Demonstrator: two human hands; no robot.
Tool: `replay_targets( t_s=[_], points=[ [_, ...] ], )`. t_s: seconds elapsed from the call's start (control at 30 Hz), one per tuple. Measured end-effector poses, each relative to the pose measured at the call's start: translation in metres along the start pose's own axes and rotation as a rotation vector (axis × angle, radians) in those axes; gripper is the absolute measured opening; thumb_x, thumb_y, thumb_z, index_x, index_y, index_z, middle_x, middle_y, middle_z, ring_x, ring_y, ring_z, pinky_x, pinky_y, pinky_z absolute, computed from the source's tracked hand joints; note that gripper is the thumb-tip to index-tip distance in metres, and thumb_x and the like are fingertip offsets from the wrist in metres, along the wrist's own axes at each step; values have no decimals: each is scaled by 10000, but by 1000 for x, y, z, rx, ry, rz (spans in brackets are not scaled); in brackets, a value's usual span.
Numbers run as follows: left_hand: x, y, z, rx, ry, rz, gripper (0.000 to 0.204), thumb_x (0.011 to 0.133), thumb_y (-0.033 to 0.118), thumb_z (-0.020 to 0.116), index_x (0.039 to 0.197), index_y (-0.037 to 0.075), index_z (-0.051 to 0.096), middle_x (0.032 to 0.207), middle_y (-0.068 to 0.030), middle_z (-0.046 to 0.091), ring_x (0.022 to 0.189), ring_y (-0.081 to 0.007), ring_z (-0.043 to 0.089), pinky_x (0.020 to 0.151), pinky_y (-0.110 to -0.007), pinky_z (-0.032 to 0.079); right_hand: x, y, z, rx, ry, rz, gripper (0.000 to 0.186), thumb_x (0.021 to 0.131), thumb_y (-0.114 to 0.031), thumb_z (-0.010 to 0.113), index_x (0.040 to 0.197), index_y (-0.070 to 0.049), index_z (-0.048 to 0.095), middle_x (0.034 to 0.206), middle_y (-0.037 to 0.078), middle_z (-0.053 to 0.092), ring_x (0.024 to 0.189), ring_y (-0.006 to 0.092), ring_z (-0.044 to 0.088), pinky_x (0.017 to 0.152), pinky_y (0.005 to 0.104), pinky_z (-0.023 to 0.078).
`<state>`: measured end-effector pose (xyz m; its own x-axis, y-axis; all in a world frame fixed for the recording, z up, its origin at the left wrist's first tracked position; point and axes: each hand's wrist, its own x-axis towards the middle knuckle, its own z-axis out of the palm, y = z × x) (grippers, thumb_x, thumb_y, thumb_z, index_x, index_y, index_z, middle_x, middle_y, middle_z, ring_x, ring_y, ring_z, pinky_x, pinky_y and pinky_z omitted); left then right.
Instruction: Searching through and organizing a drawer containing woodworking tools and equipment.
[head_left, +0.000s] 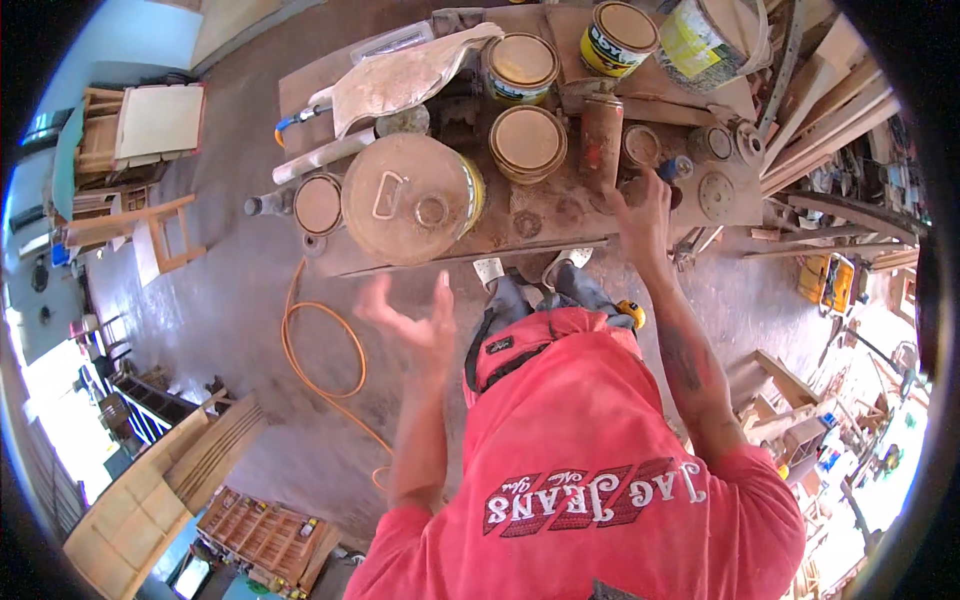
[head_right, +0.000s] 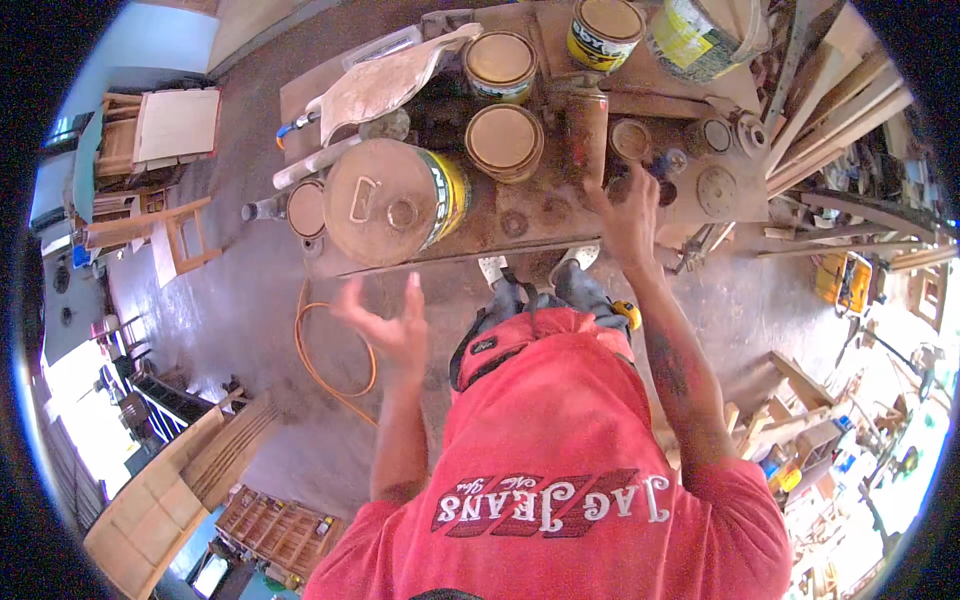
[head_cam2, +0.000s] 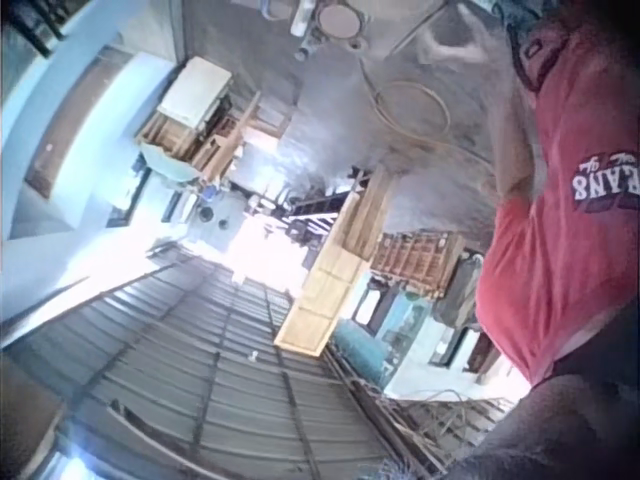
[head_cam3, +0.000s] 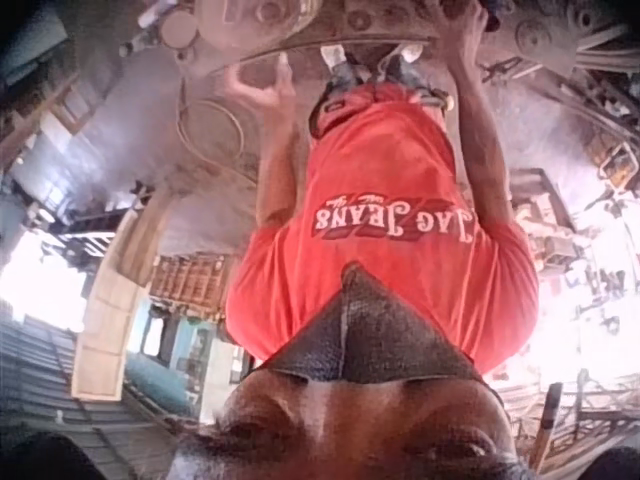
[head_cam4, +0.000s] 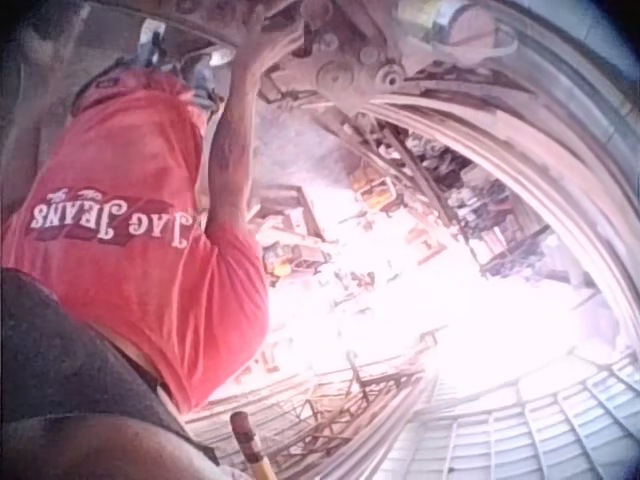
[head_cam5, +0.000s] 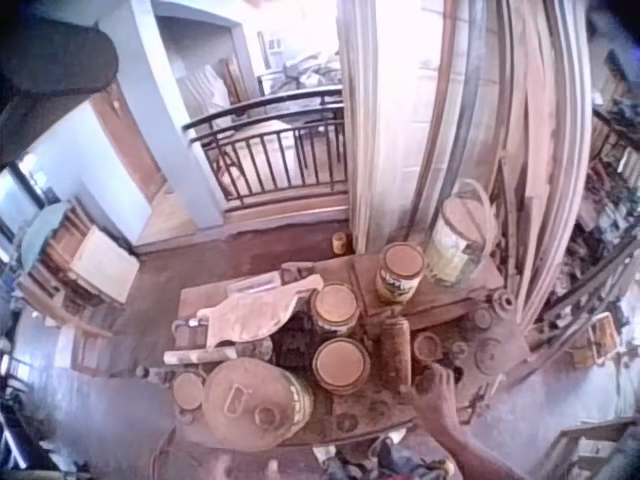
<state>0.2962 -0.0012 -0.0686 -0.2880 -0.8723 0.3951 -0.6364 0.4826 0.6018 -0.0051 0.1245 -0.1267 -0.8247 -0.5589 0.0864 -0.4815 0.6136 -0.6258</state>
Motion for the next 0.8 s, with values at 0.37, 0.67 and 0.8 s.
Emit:
replay_targets(
  t_s=[0.37, 0.67, 0.8],
  points=[
    [149, 40, 11, 273, -771, 18, 1387, 496, 595, 888, 1572, 152, 131, 1555, -282, 142, 1385, -566, 167, 1120, -657, 192, 79, -24, 21, -159, -150, -85, 893, 781, -322, 801, 1417, -11, 258, 1236, 305, 517, 1094, 472, 580, 889, 505, 524],
    [46, 60, -41, 361, -655, 174, 1303, 550, 419, 909, 1546, 87, 138, 1530, -327, 50, 1403, -553, 79, 1133, -645, 164, 72, -40, 26, -9, -193, 100, 946, 762, -224, 796, 1475, -50, 199, 1293, 327, 442, 1140, 502, 532, 936, 510, 498],
    [25, 42, -54, 313, -549, 31, 1354, 556, 399, 903, 1542, 35, 50, 1534, -346, -6, 1428, -541, 27, 1141, -641, 159, 72, -47, 21, -19, -285, 149, 932, 757, -227, 795, 1463, -13, 225, 1323, 329, 418, 1127, 506, 536, 948, 517, 487]
  ],
)
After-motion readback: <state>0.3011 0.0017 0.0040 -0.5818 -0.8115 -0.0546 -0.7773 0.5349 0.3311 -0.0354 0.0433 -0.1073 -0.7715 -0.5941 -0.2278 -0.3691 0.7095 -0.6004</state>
